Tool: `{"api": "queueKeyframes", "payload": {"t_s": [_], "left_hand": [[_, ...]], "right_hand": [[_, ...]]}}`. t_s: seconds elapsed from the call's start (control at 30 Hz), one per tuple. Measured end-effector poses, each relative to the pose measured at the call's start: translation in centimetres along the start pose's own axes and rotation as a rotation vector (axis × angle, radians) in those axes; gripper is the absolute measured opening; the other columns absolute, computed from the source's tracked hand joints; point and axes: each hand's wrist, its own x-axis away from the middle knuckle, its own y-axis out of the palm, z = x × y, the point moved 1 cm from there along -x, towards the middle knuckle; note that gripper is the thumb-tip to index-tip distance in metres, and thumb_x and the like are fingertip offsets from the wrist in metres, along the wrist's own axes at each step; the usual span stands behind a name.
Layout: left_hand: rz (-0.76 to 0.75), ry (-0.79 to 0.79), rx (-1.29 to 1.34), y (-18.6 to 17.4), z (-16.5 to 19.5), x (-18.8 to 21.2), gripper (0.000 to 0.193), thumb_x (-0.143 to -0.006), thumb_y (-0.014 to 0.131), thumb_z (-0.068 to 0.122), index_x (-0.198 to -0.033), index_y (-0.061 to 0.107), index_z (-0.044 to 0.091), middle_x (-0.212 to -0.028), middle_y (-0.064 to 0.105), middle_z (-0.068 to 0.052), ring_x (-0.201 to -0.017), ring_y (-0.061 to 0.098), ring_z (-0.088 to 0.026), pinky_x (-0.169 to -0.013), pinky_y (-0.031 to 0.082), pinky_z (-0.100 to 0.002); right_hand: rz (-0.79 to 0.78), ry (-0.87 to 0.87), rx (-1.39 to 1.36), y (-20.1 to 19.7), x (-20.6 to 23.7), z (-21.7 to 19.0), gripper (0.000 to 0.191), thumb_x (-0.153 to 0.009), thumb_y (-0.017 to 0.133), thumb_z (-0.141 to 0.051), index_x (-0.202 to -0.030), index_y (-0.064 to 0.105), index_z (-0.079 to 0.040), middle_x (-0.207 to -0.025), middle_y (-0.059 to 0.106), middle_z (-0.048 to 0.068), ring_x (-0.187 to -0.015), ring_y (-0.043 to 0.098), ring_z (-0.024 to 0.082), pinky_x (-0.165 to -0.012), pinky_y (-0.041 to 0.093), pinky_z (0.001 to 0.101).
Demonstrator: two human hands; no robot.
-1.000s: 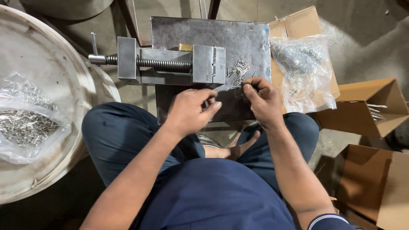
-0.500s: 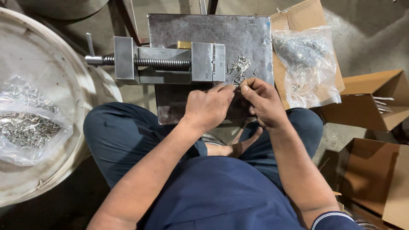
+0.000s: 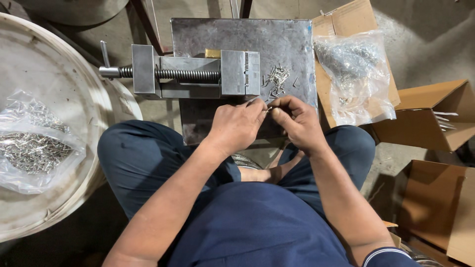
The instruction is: The person sits on the floor and uses a bench vise to assemble small metal components. They pick up metal pieces from a plastic bag, place them into the vise jaws, and tighten the screw to secure them. The person repeats this process, handling multiple small metal parts and occasionally adjusting the vise.
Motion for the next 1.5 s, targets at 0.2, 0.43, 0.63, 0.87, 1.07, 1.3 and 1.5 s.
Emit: {"api": "queueKeyframes", "payload": {"t_s": [0.2,0.43,0.63,0.87,1.07,1.3,1.5], "left_hand": [[0.038,0.085,0.056,-0.8,-0.7,0.4,0.016,-0.100,0.058,0.026,-0.097,0.061,0.011,-0.081,0.071,-0.012,-0.071,0.067,-0.037,-0.061,0.049,-0.050],[0.054,0.030,0.226,-1.5,-1.7,0.8,0.016,-0.102,0.058,0.024,-0.102,0.060,0.008,-0.071,0.067,-0.015,-0.070,0.066,-0.040,-0.063,0.048,-0.053],[0.025,0.010,0.340,-1.8,-2.8,1.4,0.017,-0.102,0.059,0.024,-0.099,0.061,0.007,-0.075,0.068,-0.016,-0.076,0.066,-0.041,-0.065,0.049,-0.052],[-0.087,-0.079,0.591,-2.7,-3.7,1.3,0.019,-0.101,0.059,0.024,-0.098,0.061,0.006,-0.073,0.068,-0.013,-0.070,0.069,-0.033,-0.062,0.052,-0.042],[0.022,-0.110,0.683,-2.8,-4.0,1.8,0.015,-0.101,0.063,0.018,-0.103,0.062,0.004,-0.072,0.065,-0.010,-0.062,0.062,-0.022,-0.059,0.049,-0.035],[-0.005,-0.160,0.815,-2.5,-4.9,2.0,0.014,-0.102,0.063,0.017,-0.101,0.062,0.003,-0.071,0.064,-0.004,-0.064,0.056,-0.011,-0.059,0.049,-0.030],[-0.100,-0.171,0.840,-2.5,-5.2,2.3,0.017,-0.103,0.062,0.020,-0.100,0.061,0.004,-0.069,0.063,-0.002,-0.062,0.056,-0.008,-0.058,0.048,-0.028]], "right_hand": [[0.083,-0.075,0.287,0.6,0.1,-0.4,0.012,-0.096,0.073,-0.011,-0.099,0.067,-0.002,-0.080,0.061,-0.004,-0.073,0.053,0.004,-0.064,0.045,0.0224],[0.135,-0.174,0.233,2.6,-0.6,-0.7,0.013,-0.098,0.074,-0.012,-0.100,0.067,-0.002,-0.087,0.063,-0.004,-0.078,0.051,0.004,-0.068,0.045,0.0223],[0.051,-0.044,0.047,3.0,-0.3,-0.3,0.014,-0.098,0.072,-0.009,-0.108,0.071,0.000,-0.094,0.072,-0.001,-0.085,0.063,0.004,-0.077,0.055,0.0222],[0.109,-0.129,0.054,4.2,0.1,0.3,0.016,-0.096,0.076,-0.006,-0.109,0.072,0.001,-0.098,0.073,0.003,-0.087,0.065,0.006,-0.078,0.055,0.0225],[0.180,-0.298,0.190,5.0,0.2,-1.7,0.011,-0.099,0.074,-0.005,-0.107,0.070,0.001,-0.097,0.071,0.006,-0.085,0.065,0.009,-0.074,0.055,0.0238],[0.166,-0.293,0.190,4.8,-1.0,-5.3,0.008,-0.105,0.066,-0.003,-0.112,0.065,0.001,-0.095,0.069,0.006,-0.082,0.067,0.010,-0.073,0.058,0.0247],[0.097,-0.337,0.243,5.7,0.1,-4.0,0.012,-0.102,0.068,-0.001,-0.113,0.066,0.003,-0.104,0.067,0.008,-0.091,0.065,0.012,-0.078,0.055,0.0266]]}}
